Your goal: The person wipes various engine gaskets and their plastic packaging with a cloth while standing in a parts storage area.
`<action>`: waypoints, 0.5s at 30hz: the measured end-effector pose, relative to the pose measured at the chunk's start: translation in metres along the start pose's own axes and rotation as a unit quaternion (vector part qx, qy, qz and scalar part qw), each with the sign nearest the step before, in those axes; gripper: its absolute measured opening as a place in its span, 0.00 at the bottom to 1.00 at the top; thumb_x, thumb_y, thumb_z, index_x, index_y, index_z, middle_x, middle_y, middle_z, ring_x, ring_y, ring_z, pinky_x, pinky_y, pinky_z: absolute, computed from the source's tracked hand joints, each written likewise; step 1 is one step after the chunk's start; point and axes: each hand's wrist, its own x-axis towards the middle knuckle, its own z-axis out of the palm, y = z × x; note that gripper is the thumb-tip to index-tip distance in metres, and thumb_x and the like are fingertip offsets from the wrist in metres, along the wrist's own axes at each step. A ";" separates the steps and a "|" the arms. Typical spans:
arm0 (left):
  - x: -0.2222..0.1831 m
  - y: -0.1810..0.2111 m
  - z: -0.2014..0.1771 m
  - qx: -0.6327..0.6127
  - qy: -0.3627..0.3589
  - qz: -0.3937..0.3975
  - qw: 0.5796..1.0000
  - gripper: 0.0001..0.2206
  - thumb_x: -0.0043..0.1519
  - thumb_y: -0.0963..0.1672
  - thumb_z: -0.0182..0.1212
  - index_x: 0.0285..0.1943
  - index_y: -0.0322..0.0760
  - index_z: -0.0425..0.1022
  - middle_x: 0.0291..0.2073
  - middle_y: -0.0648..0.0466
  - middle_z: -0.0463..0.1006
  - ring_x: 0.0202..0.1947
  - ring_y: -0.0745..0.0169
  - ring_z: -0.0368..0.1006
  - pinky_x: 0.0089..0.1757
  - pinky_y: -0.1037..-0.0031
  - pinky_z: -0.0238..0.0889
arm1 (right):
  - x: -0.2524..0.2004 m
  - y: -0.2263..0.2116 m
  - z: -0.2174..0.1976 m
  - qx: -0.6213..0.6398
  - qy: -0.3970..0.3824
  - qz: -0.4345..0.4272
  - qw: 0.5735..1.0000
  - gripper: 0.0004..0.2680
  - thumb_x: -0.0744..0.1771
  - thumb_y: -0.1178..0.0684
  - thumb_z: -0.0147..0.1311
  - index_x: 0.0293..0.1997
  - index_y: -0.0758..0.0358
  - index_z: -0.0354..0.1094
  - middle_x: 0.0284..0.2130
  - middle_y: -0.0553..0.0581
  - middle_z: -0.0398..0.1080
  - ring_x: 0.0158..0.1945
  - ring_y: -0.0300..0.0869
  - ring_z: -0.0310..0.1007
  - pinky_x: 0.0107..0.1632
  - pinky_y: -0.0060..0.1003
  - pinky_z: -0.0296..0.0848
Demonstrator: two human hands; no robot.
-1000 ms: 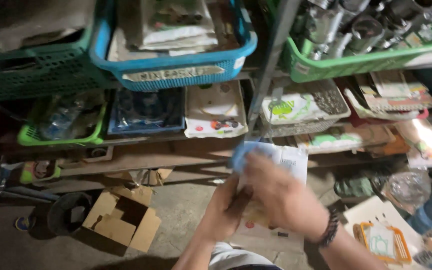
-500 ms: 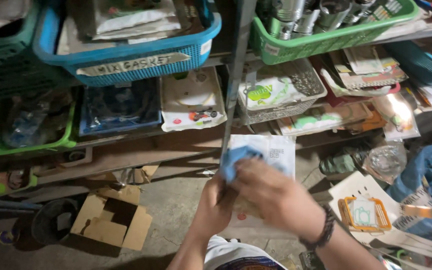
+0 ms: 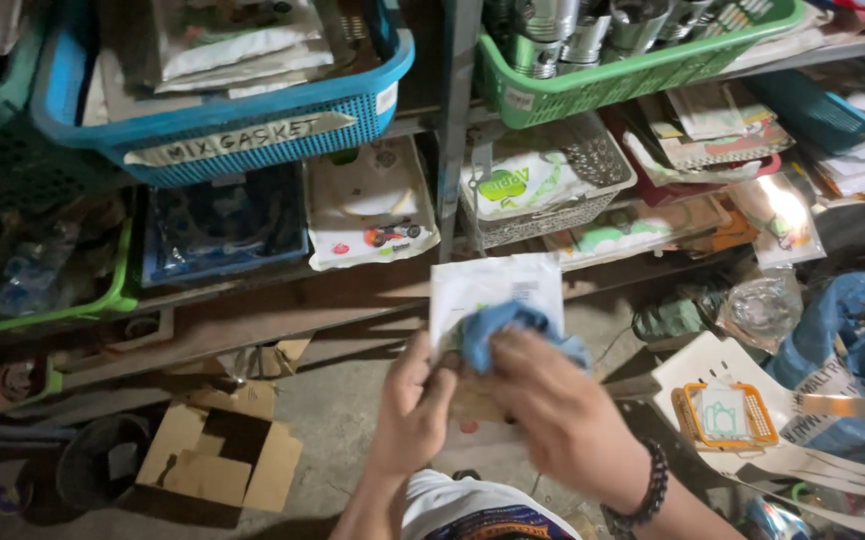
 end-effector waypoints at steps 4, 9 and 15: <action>-0.001 0.027 0.009 0.031 0.009 -0.004 0.999 0.04 0.67 0.41 0.50 0.41 0.35 0.69 0.23 0.58 0.69 0.21 0.72 0.56 0.25 0.76 0.51 | -0.020 0.028 0.002 -0.060 0.044 0.030 0.997 0.08 0.61 0.70 0.51 0.39 0.68 0.72 0.51 0.62 0.74 0.58 0.49 0.76 0.48 0.29 0.81; 0.001 0.012 0.009 0.035 0.017 0.051 0.998 0.14 0.62 0.35 0.47 0.55 0.30 0.69 0.32 0.51 0.75 0.26 0.69 0.64 0.29 0.79 0.60 | -0.025 -0.003 0.000 -0.038 -0.055 -0.018 0.998 0.11 0.59 0.61 0.56 0.43 0.72 0.73 0.59 0.69 0.68 0.66 0.59 0.66 0.67 0.52 0.66; -0.010 0.012 0.026 -0.002 -0.031 -0.007 0.999 0.04 0.69 0.40 0.49 0.46 0.34 0.68 0.23 0.59 0.66 0.18 0.74 0.53 0.19 0.81 0.45 | -0.044 0.026 0.000 -0.122 0.057 0.096 0.986 0.14 0.61 0.66 0.50 0.51 0.68 0.71 0.62 0.69 0.66 0.60 0.55 0.72 0.58 0.42 0.75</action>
